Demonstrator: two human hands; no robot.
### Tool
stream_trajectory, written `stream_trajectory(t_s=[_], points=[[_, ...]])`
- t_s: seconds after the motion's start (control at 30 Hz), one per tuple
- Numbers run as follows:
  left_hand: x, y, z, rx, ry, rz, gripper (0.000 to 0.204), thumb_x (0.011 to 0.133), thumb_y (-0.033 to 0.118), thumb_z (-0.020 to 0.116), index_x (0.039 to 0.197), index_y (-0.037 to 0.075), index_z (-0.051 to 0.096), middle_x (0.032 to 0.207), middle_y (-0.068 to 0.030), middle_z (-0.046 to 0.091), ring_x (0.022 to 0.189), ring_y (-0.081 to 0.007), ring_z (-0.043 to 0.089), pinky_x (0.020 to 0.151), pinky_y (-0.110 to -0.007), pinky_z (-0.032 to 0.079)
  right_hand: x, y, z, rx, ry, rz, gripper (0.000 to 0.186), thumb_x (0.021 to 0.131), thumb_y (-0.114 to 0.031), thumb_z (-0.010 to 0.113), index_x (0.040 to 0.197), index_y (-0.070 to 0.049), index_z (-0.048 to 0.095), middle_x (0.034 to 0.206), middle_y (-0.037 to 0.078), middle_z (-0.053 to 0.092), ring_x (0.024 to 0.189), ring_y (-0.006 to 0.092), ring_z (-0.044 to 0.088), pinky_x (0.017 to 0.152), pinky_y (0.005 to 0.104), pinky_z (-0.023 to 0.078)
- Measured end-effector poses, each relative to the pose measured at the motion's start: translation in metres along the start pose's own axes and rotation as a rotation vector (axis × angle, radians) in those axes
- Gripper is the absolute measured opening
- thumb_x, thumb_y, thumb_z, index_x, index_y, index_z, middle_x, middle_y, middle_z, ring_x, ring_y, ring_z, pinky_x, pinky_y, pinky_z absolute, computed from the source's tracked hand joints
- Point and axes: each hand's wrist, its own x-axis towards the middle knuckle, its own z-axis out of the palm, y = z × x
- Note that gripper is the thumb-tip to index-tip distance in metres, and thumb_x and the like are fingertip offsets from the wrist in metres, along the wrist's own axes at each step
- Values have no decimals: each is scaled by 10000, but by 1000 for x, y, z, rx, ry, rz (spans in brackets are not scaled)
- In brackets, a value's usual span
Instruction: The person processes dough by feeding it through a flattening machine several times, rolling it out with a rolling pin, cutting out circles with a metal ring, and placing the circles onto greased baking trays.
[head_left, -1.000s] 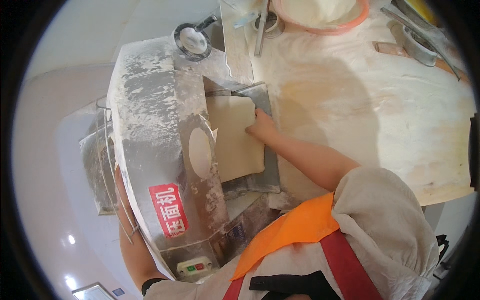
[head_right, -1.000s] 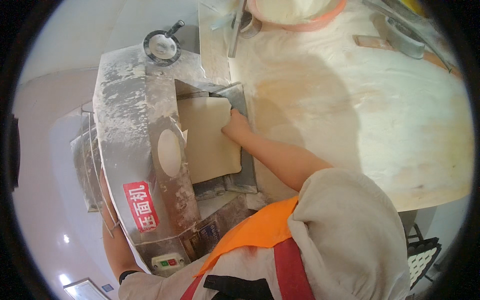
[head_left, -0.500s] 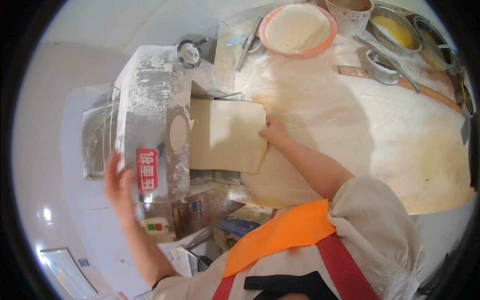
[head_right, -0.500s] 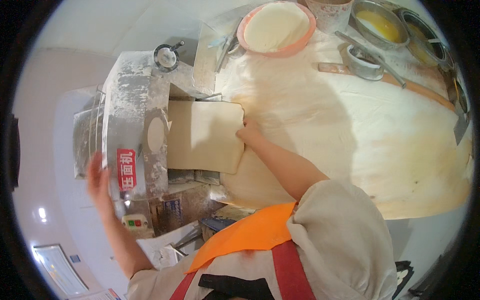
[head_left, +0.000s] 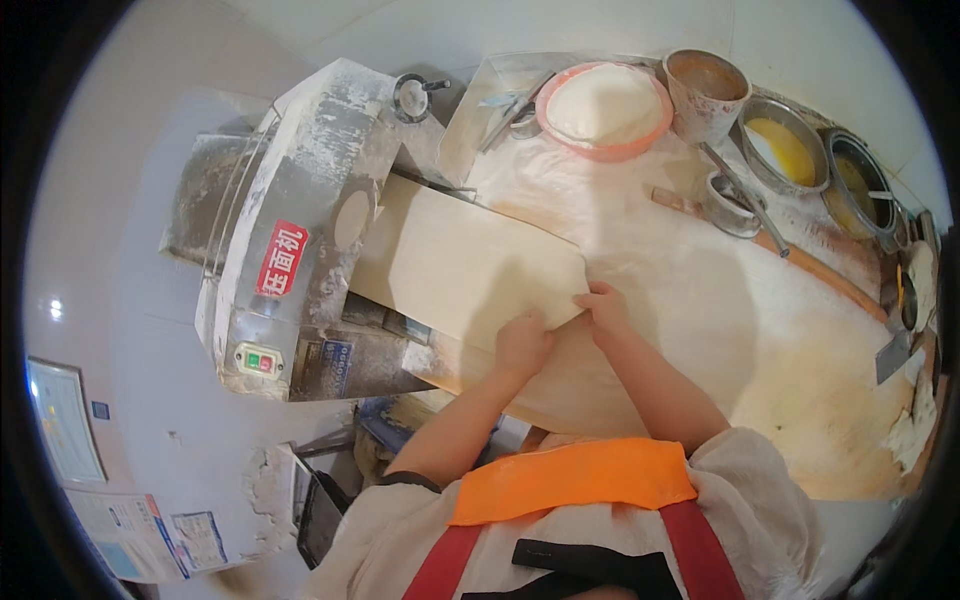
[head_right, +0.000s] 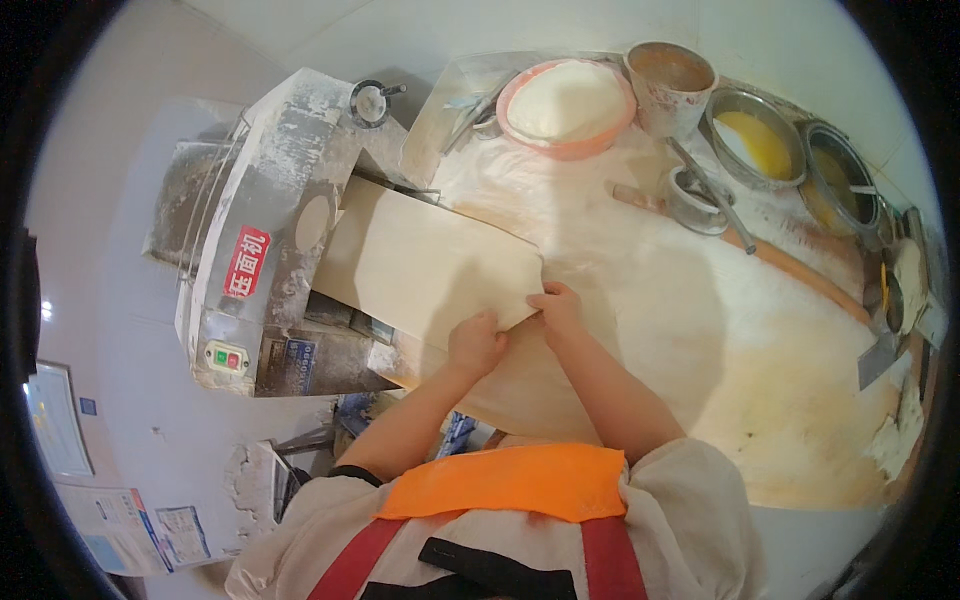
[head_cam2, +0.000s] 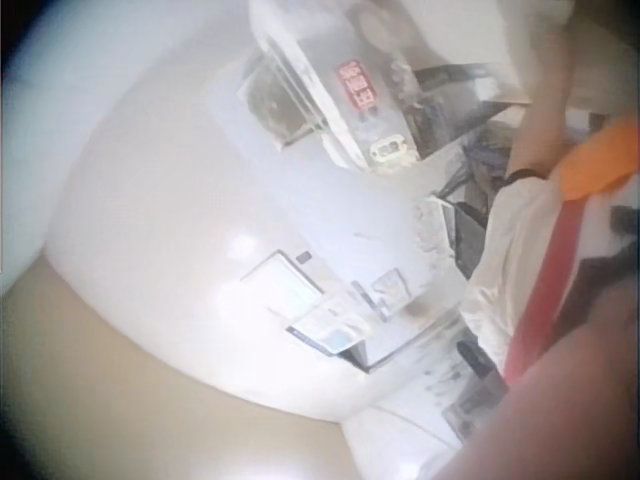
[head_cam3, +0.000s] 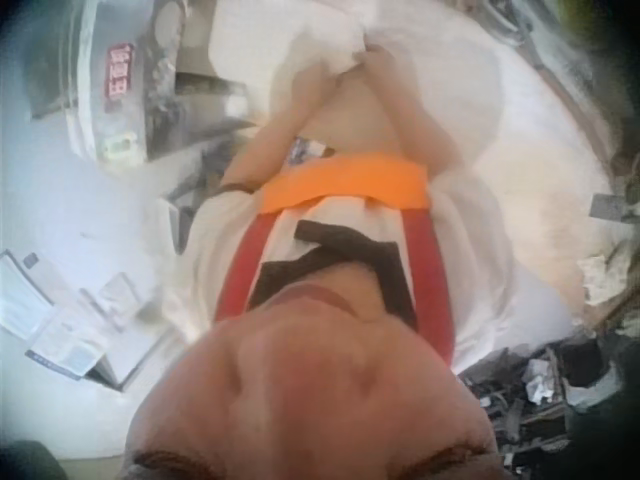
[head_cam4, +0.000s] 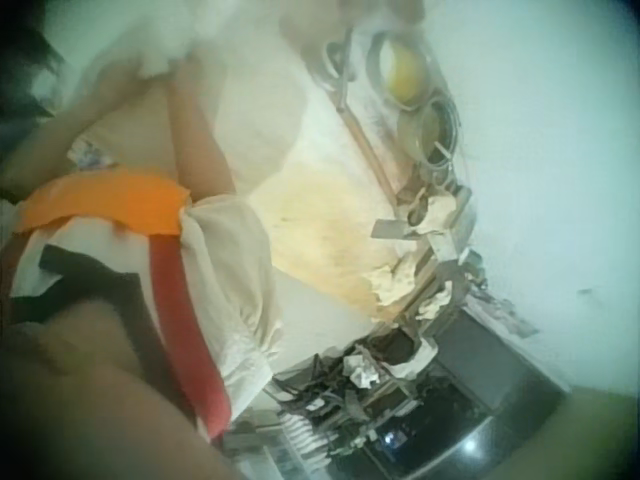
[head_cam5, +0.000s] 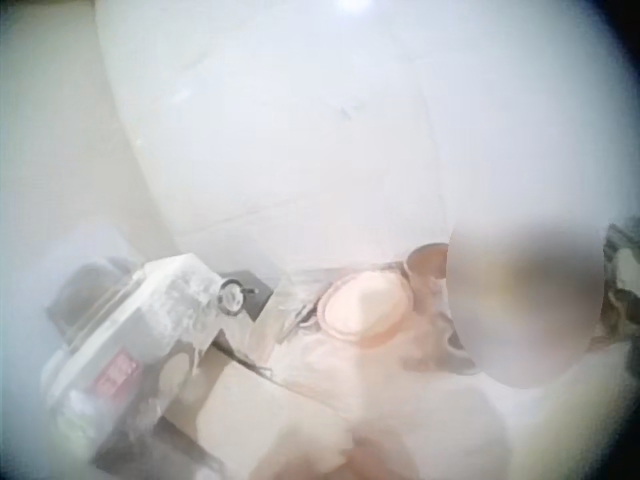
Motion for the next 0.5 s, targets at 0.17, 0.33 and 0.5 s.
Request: stream_trajectory(t_s=[0.17, 0.33, 0.5], points=[[1, 54, -62, -394, -46, 205, 236, 781, 226, 586, 794, -3, 533, 649, -206, 538, 620, -351, 566, 577, -443, 446, 10, -2, -29, 480, -160, 3, 356, 802, -111, 574, 1140, 1, 577, 1029, 106, 635, 957, 209, 611, 787, 334, 496], [-15, 138, -66, -902, -188, 284, 247, 848, 175, 562, 1012, -10, 553, 882, -172, 610, 771, -224, 582, 733, -338, 470, 13, -23, 17, 480, -47, -142, 373, 816, -133, 562, 1167, -7, 565, 1078, 118, 622, 1033, 229, 594, 851, 357, 478], [-40, 92, -82, -1644, -862, 387, 480, 929, 137, 529, 1369, -2, 395, 1347, -164, 505, 1200, -282, 526, 1006, -350, 418, 27, -47, 50, 404, -73, -234, 379, 818, -137, 562, 1174, -9, 561, 1095, 120, 615, 1052, 234, 583, 867, 364, 468]])
